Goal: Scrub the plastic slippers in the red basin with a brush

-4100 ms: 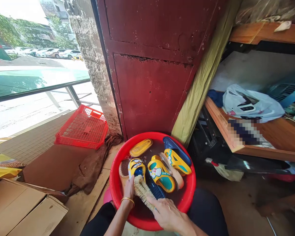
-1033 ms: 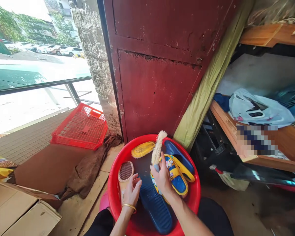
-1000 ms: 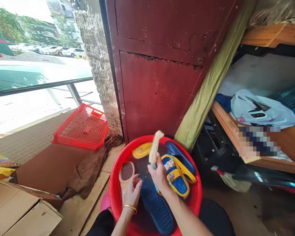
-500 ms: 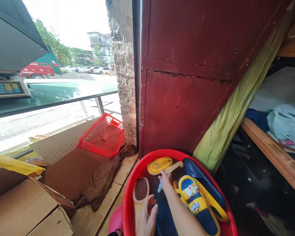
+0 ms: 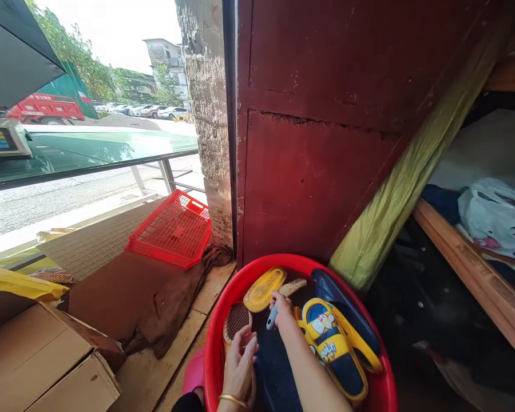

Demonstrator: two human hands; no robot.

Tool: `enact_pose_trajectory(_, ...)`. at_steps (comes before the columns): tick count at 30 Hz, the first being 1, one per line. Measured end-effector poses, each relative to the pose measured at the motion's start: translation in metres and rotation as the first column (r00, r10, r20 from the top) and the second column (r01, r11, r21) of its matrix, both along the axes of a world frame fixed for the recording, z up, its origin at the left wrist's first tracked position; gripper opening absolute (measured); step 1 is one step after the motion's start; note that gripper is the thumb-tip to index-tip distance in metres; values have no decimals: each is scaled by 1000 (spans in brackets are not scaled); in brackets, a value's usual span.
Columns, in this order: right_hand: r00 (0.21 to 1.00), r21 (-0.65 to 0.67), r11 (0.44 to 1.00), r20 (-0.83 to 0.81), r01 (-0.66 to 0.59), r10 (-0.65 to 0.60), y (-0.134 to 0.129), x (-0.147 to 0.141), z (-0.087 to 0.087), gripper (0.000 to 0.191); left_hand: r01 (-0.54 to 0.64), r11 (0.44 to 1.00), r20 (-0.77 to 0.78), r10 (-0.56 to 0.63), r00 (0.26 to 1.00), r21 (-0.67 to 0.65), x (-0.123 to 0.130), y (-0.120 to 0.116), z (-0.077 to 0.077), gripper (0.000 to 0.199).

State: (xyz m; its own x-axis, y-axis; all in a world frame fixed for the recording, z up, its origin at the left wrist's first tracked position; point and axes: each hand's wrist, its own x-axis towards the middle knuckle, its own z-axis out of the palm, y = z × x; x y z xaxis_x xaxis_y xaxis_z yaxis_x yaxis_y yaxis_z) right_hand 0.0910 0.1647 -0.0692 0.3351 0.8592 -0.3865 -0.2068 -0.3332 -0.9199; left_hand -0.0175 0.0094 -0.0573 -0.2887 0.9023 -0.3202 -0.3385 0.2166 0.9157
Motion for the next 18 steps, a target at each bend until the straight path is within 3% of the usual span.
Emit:
enact_pose_trajectory(3, 997, 56, 997, 58, -46, 43, -20, 3, 11, 32, -54, 989, 176, 78, 981, -137, -4, 5, 7, 57)
enact_pose_trajectory(6, 982, 152, 977, 141, -147, 125, -49, 12, 26, 30, -24, 964, 321, 111, 940, -263, -5, 8, 16, 50)
enact_pose_trajectory(9, 942, 228, 934, 257, -276, 215, -84, 28, 37, 34, 41, 954, 440, 99, 893, -298, -4, 7, 27, 67)
enact_pose_trajectory(12, 804, 284, 814, 497, -506, 326, -121, 49, 39, 29, 155, 943, 514, 19, 857, -293, -3, 1, 35, 87)
enact_pose_trajectory(14, 713, 273, 747, 602, -607, 359, -142, 63, 41, 28, 249, 935, 543, -75, 836, -253, -4, -4, 38, 88)
enact_pose_trajectory(18, 611, 133, 720, 645, -681, 459, -171, 87, 51, 30, 390, 912, 543, -264, 797, -129, -8, -15, 38, 61)
